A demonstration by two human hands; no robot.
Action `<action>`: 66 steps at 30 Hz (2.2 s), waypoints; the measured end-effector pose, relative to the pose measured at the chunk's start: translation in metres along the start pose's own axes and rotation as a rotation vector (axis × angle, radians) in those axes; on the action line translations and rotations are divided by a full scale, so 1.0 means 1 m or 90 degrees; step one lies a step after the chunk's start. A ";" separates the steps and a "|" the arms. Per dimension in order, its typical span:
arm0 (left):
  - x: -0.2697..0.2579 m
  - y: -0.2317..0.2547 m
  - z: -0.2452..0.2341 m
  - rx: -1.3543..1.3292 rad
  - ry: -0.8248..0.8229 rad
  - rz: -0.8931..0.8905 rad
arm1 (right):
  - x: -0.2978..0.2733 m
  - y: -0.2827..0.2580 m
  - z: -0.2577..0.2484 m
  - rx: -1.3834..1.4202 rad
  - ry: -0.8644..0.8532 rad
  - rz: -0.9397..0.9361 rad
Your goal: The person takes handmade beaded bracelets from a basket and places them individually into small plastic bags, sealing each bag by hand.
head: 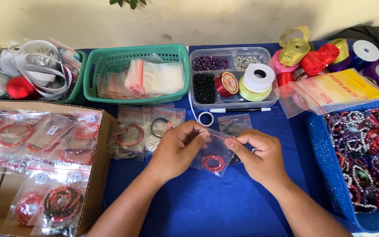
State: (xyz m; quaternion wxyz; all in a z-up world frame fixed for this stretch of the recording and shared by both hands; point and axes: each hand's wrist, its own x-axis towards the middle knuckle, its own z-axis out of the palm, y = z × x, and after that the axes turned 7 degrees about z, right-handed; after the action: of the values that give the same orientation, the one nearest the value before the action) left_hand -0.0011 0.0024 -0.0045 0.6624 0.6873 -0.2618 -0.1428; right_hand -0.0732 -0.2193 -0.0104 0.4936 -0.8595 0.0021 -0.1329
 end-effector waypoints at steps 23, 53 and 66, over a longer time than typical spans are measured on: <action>0.001 0.015 0.006 0.084 0.011 -0.015 | 0.020 0.006 -0.010 -0.035 0.015 0.203; 0.001 0.020 0.007 0.196 -0.003 0.015 | 0.019 -0.002 -0.025 -0.384 0.050 0.224; 0.004 0.024 0.010 0.207 0.002 0.003 | 0.013 -0.014 -0.025 -0.444 0.040 0.191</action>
State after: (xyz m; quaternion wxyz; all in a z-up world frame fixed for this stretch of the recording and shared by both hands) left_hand -0.0076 -0.0076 0.0191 0.5433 0.7849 -0.2823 -0.0959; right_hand -0.0678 -0.2351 0.0160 0.1849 -0.9616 0.1878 -0.0768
